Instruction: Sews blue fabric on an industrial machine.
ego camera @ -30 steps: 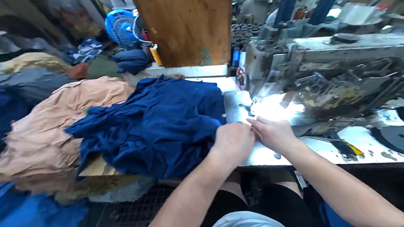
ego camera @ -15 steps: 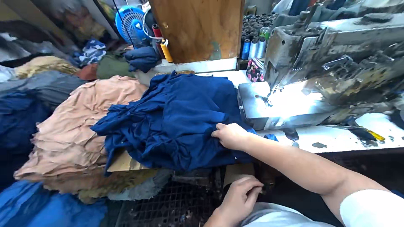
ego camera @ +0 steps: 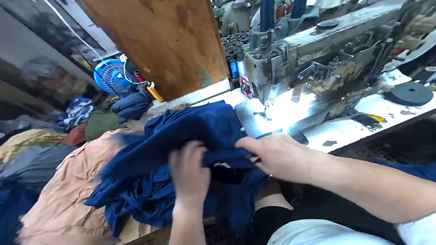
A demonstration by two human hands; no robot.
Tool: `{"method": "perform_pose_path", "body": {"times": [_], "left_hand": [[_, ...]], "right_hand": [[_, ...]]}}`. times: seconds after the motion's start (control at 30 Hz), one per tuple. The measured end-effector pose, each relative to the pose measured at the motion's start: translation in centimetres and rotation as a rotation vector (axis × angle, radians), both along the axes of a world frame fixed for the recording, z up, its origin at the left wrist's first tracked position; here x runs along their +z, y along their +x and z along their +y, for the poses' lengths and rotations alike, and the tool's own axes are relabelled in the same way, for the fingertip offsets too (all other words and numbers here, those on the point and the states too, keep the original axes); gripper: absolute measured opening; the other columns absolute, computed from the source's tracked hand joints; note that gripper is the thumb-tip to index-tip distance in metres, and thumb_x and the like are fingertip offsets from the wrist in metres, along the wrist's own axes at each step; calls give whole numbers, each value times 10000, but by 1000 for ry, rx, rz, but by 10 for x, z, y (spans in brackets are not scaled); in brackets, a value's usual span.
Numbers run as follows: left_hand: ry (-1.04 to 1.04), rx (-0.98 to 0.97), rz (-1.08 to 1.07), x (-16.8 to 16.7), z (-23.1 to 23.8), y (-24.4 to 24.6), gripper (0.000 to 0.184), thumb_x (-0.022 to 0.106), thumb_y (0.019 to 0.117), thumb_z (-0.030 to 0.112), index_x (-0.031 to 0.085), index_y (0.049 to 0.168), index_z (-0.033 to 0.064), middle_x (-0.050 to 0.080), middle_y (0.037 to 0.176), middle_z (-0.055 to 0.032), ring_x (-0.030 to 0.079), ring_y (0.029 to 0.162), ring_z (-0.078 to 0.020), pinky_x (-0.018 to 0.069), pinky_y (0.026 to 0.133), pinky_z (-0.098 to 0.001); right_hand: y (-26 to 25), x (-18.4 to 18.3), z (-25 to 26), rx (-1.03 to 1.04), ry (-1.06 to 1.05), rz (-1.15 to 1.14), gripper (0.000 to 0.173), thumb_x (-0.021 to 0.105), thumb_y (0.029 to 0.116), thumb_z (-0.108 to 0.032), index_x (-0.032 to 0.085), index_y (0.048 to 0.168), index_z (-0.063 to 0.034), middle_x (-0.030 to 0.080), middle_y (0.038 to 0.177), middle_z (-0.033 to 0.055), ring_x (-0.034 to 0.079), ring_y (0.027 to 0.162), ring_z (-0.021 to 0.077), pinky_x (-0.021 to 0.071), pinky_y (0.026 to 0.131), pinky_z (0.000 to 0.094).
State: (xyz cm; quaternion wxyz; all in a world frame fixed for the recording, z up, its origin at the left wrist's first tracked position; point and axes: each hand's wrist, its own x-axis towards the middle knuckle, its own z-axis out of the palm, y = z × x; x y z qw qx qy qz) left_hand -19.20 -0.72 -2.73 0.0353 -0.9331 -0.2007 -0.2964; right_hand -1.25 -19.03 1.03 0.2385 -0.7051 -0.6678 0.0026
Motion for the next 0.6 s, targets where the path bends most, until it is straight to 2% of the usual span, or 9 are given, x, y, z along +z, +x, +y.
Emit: {"method": "perform_pose_path", "body": {"times": [0.07, 0.1, 0.13, 0.23, 0.33, 0.4, 0.5, 0.57, 0.6], "left_hand": [[-250, -74, 497, -38, 8, 28, 365, 611, 888, -48, 717, 1218, 69, 643, 1360, -151, 575, 1309, -362, 443, 1094, -594], [-253, -158, 533, -59, 7, 32, 384, 641, 883, -39, 710, 1248, 61, 625, 1387, -165, 558, 1340, -351, 406, 1141, -586], [-178, -265, 415, -74, 5, 31, 379, 674, 863, -36, 727, 1223, 71, 661, 1346, -151, 601, 1307, -327, 417, 1135, -588], [0, -462, 46, -78, -4, 28, 250, 606, 949, 42, 753, 1138, 114, 762, 1141, -34, 718, 1108, -169, 498, 1095, -457], [33, -451, 1, -59, -8, 24, 203, 592, 1010, 122, 761, 1123, 127, 773, 1035, -23, 733, 1013, -145, 525, 1051, -417], [-30, -398, -43, -47, 4, 13, 197, 591, 1010, 161, 774, 1079, 135, 774, 1001, -18, 727, 992, -143, 530, 1017, -407], [-466, -529, -210, -37, 23, 10, 173, 616, 1029, 285, 758, 1066, 193, 718, 1081, 37, 661, 1110, -104, 514, 1041, -307], [-810, -684, -337, -30, 19, 30, 188, 572, 1053, 280, 734, 1086, 190, 715, 1207, 19, 648, 1218, -181, 509, 1096, -397], [-891, -701, -430, -25, 12, 46, 200, 543, 1065, 257, 719, 1103, 171, 738, 1151, 7, 692, 1128, -181, 556, 1033, -402]], "right_hand": [[28, -50, -1, -98, -466, 113, 265, 517, 1053, -190, 577, 1286, -81, 691, 966, 216, 688, 928, 450, 527, 795, 651], [34, -77, -5, -113, -552, 142, 258, 503, 1062, -200, 596, 1258, -61, 689, 997, 227, 682, 961, 456, 526, 812, 653], [36, -97, -9, -117, -555, 148, 248, 498, 1068, -213, 620, 1213, -53, 688, 993, 217, 687, 946, 439, 534, 786, 628], [29, -118, -14, -87, -312, 94, 256, 567, 1040, -243, 678, 1166, -50, 646, 1038, 175, 685, 873, 356, 569, 684, 516], [27, -116, -3, 5, 24, 40, 139, 600, 967, -94, 709, 1027, -34, 691, 979, 143, 709, 854, 301, 585, 659, 451], [37, -108, -5, 42, 162, 94, 145, 588, 980, -122, 714, 992, -50, 717, 941, 111, 721, 856, 264, 589, 693, 428], [50, -97, -12, 138, 202, 280, 208, 543, 1033, -182, 689, 1006, -37, 704, 857, 107, 701, 801, 245, 554, 697, 429], [46, -99, -11, 220, 296, 376, 181, 582, 1018, -154, 680, 1118, -38, 723, 871, 101, 712, 783, 218, 577, 710, 408], [42, -97, -11, 251, 348, 399, 248, 604, 1005, -126, 659, 1232, -43, 736, 914, 104, 719, 796, 213, 596, 735, 405]]}}
